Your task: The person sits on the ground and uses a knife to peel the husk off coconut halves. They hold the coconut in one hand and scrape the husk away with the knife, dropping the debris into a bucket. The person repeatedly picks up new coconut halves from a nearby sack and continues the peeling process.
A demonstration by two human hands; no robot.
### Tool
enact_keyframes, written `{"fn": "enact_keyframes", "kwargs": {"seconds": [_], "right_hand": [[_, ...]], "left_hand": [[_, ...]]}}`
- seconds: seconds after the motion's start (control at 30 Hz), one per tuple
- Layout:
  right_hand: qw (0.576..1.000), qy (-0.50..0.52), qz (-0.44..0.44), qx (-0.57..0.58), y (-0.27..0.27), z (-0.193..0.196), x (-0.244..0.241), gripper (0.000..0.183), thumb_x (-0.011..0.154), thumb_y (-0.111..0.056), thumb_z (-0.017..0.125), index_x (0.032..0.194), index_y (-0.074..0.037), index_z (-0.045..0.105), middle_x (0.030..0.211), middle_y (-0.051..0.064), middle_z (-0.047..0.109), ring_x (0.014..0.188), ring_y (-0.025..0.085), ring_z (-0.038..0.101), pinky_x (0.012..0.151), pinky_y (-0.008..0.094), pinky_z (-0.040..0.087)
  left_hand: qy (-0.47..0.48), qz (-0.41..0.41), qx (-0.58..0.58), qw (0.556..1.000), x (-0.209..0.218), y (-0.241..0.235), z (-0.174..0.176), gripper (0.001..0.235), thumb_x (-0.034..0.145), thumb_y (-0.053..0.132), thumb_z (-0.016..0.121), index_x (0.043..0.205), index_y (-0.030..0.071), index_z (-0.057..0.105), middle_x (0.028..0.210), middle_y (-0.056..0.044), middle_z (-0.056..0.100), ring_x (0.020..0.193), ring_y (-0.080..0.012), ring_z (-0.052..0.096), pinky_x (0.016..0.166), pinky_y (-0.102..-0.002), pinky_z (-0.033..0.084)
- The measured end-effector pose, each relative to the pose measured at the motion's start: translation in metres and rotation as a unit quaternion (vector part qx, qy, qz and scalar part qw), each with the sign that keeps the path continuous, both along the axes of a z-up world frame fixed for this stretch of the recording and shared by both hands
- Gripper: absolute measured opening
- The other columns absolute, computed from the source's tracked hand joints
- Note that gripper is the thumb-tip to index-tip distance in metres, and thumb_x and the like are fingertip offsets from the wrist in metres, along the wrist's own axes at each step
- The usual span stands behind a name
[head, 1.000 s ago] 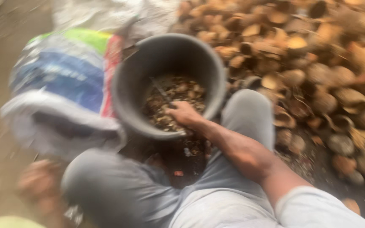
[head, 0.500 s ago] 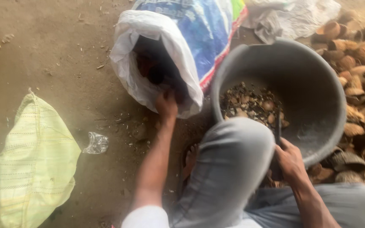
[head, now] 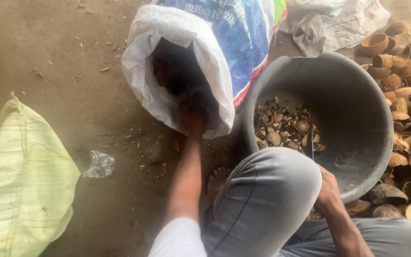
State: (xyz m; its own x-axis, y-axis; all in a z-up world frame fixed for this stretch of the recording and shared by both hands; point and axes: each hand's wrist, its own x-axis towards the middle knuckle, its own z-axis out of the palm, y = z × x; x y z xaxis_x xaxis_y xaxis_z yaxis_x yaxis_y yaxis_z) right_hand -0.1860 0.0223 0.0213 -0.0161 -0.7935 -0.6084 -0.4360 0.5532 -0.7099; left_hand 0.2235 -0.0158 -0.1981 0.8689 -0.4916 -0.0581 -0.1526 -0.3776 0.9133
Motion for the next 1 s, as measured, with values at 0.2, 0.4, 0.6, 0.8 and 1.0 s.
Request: {"fn": "enact_keyframes", "kwargs": {"seconds": [0.2,0.4,0.6,0.8,1.0], "right_hand": [[0.998,0.058,0.013,0.021,0.006,0.026,0.015,0.032,0.102,-0.013,0.057,0.128,-0.004,0.072,0.092,0.015,0.072,0.072,0.02,0.062,0.06,0.035,0.05],[0.996,-0.064,0.051,-0.031,0.016,0.022,-0.001,0.031,0.104,-0.023,0.064,0.125,-0.001,0.069,0.078,0.009,0.062,0.063,0.016,0.053,0.054,0.034,0.044],[0.986,-0.158,0.026,-0.045,0.023,0.05,0.001,0.029,0.097,-0.022,0.068,0.119,-0.003,0.067,0.081,0.002,0.056,0.067,0.012,0.054,0.059,0.027,0.048],[0.824,-0.558,-0.071,-0.067,0.016,0.063,-0.005,0.038,0.098,-0.027,0.054,0.125,-0.001,0.05,0.105,0.015,0.072,0.06,0.018,0.064,0.048,0.027,0.055],[0.9,-0.386,-0.187,-0.069,0.013,0.04,-0.024,0.034,0.1,-0.007,0.06,0.131,0.004,0.049,0.088,0.013,0.065,0.053,0.014,0.058,0.045,0.026,0.054]], "left_hand": [[0.167,0.044,-0.092,0.981,-0.001,0.133,0.065,0.042,0.104,0.021,0.067,0.136,-0.005,0.061,0.125,-0.019,0.069,0.105,-0.0234,0.071,0.085,-0.031,0.059],[0.193,0.079,-0.167,0.964,-0.026,0.168,0.22,0.046,0.084,0.006,0.066,0.127,-0.008,0.059,0.109,-0.022,0.069,0.073,-0.0239,0.071,0.055,-0.031,0.063],[-0.018,-0.222,-0.246,0.943,-0.058,0.1,0.383,0.041,0.086,0.007,0.065,0.125,-0.002,0.06,0.107,-0.018,0.071,0.083,-0.0234,0.075,0.064,-0.033,0.065],[-0.169,-0.485,-0.054,0.856,-0.163,0.025,0.402,0.036,0.079,0.013,0.069,0.114,0.002,0.068,0.095,-0.018,0.076,0.085,-0.0276,0.076,0.08,-0.04,0.062],[-0.004,-0.512,0.0,0.859,-0.24,0.029,0.302,0.032,0.085,0.024,0.066,0.108,0.002,0.073,0.095,-0.017,0.077,0.082,-0.028,0.074,0.077,-0.042,0.06]]}}
